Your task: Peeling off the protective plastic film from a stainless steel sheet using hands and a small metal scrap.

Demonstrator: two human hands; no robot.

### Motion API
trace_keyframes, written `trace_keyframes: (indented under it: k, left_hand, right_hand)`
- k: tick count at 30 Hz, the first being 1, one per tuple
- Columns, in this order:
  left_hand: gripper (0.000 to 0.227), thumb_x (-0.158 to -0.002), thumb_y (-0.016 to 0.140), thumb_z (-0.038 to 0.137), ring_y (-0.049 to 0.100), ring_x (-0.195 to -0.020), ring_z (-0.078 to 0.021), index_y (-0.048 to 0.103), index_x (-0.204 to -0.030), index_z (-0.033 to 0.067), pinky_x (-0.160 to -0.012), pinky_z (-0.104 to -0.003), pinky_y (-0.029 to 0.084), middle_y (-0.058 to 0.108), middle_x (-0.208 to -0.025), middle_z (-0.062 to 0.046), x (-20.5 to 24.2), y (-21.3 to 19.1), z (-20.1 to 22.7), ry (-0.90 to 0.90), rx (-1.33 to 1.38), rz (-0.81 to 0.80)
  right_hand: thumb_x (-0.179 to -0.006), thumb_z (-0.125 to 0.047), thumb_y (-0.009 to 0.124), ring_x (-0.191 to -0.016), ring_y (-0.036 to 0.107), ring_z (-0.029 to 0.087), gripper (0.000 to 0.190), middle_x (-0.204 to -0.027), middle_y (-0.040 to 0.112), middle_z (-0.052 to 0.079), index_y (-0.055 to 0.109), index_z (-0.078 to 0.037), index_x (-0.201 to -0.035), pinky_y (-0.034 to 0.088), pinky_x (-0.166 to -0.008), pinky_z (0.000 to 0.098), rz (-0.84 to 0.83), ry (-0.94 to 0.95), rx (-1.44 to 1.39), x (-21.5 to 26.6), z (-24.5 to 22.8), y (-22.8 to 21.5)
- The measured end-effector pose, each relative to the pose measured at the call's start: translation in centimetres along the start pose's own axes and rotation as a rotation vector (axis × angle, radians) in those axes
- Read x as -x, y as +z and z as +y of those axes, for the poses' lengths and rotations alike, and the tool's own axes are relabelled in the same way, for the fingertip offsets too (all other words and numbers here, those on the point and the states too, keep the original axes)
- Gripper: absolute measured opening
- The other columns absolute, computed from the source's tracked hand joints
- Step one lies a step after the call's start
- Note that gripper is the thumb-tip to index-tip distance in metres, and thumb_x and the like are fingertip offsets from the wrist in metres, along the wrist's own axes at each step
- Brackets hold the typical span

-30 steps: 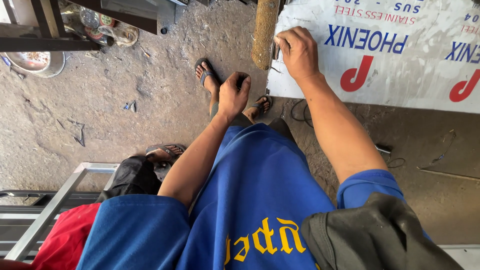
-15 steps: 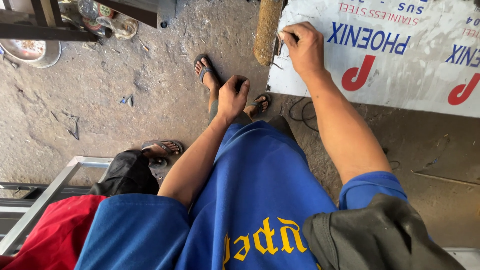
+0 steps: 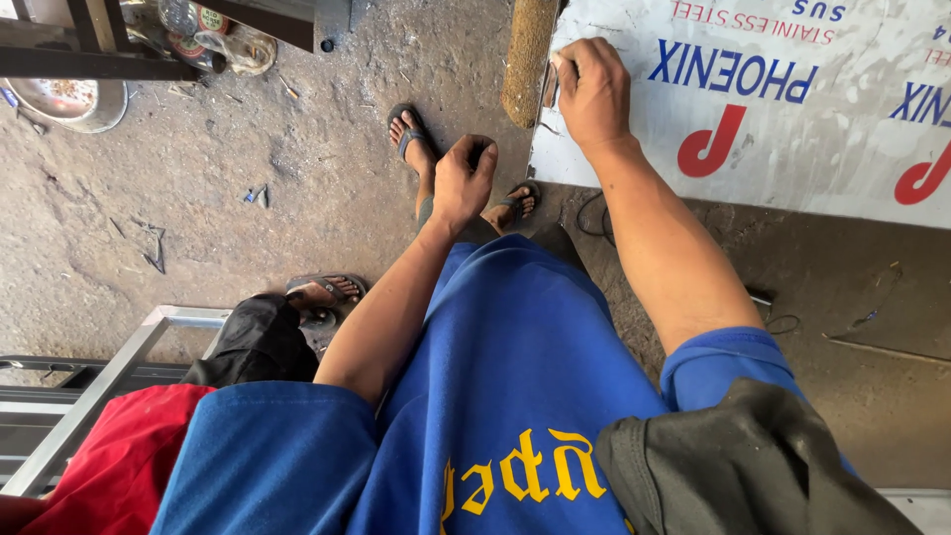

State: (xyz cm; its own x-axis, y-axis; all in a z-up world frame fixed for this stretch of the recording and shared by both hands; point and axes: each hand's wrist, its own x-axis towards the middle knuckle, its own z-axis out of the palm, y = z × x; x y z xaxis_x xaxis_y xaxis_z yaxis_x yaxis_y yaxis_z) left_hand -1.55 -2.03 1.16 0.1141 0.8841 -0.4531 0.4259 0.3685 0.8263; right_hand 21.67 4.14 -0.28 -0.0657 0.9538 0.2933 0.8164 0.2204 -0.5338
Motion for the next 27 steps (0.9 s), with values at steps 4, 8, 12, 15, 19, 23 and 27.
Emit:
trace_keyframes:
  k: [4, 8, 12, 15, 19, 23, 27]
  left_hand:
    - [0.028, -0.094, 0.057, 0.034, 0.072, -0.084, -0.0190, 0.072, -0.101, 0.0106, -0.078, -0.033, 0.054, 0.077, -0.090, -0.004, 0.2, -0.5, 0.5, 0.010, 0.019, 0.008]
    - [0.032, -0.094, 0.056, 0.036, 0.072, -0.084, -0.0202, 0.070, -0.104, 0.0095, -0.078, -0.035, 0.055, 0.077, -0.091, -0.006, 0.9, -0.9, 0.0, -0.024, 0.013, -0.019]
    - [0.029, -0.093, 0.059, 0.035, 0.072, -0.083, -0.0208, 0.072, -0.100, 0.0098, -0.077, -0.035, 0.055, 0.077, -0.089, -0.005, 0.8, 0.1, -1.3, -0.018, 0.011, -0.018]
    - [0.028, -0.093, 0.059, 0.034, 0.072, -0.085, -0.0203, 0.072, -0.099, 0.0108, -0.078, -0.035, 0.055, 0.077, -0.091, -0.004, 0.9, 0.0, -1.0, -0.035, 0.013, -0.025]
    - [0.029, -0.093, 0.059, 0.034, 0.073, -0.087, -0.0211, 0.072, -0.102, 0.0101, -0.080, -0.035, 0.055, 0.078, -0.093, -0.006, 0.3, -0.1, -0.5, -0.031, 0.005, -0.028]
    - [0.027, -0.093, 0.058, 0.034, 0.073, -0.089, -0.0218, 0.072, -0.100, 0.0119, -0.080, -0.036, 0.055, 0.078, -0.095, -0.004, -0.2, -0.1, 0.8, 0.000, 0.001, -0.017]
    - [0.020, -0.096, 0.055, 0.025, 0.070, -0.088, -0.0287, 0.067, -0.100, 0.0104, -0.075, -0.042, 0.052, 0.074, -0.097, -0.009, -2.0, 1.0, 1.8, 0.186, -0.007, 0.071]
  right_hand:
    - [-0.092, 0.006, 0.076, -0.081, 0.070, 0.025, 0.012, -0.092, 0.072, 0.014, 0.067, -0.001, -0.095, 0.059, -0.064, 0.0350, 0.015, 0.043, -0.014, -0.1, 0.5, -0.1]
    - [-0.095, 0.008, 0.070, -0.092, 0.074, 0.030, 0.016, -0.104, 0.075, 0.020, 0.074, 0.005, -0.110, 0.064, -0.082, 0.0381, -0.052, 0.140, -0.080, -0.4, -1.0, -1.7]
    - [-0.093, -0.002, 0.086, -0.084, 0.070, 0.025, 0.013, -0.094, 0.073, 0.014, 0.075, 0.000, -0.099, 0.059, -0.071, 0.0367, -0.103, 0.132, -0.121, -0.9, -0.7, -1.9]
    - [-0.094, 0.002, 0.083, -0.081, 0.067, 0.025, 0.012, -0.091, 0.070, 0.013, 0.072, -0.001, -0.096, 0.055, -0.066, 0.0365, -0.100, 0.070, -0.109, -0.5, -0.5, -1.6]
    - [-0.097, 0.008, 0.071, -0.083, 0.064, 0.029, 0.009, -0.095, 0.066, 0.016, 0.065, 0.003, -0.100, 0.055, -0.064, 0.0374, -0.083, -0.084, 0.004, 0.1, 0.6, -0.6]
    - [-0.099, 0.007, 0.070, -0.078, 0.065, 0.029, 0.011, -0.096, 0.064, 0.015, 0.060, 0.001, -0.099, 0.054, -0.059, 0.0395, -0.015, -0.017, 0.003, -0.9, 0.2, -1.0]
    - [-0.097, 0.013, 0.068, -0.096, 0.065, 0.032, 0.036, -0.108, 0.063, 0.019, 0.064, 0.003, -0.131, 0.061, -0.082, 0.0395, -0.133, -0.036, -0.058, -2.6, 0.4, -2.3]
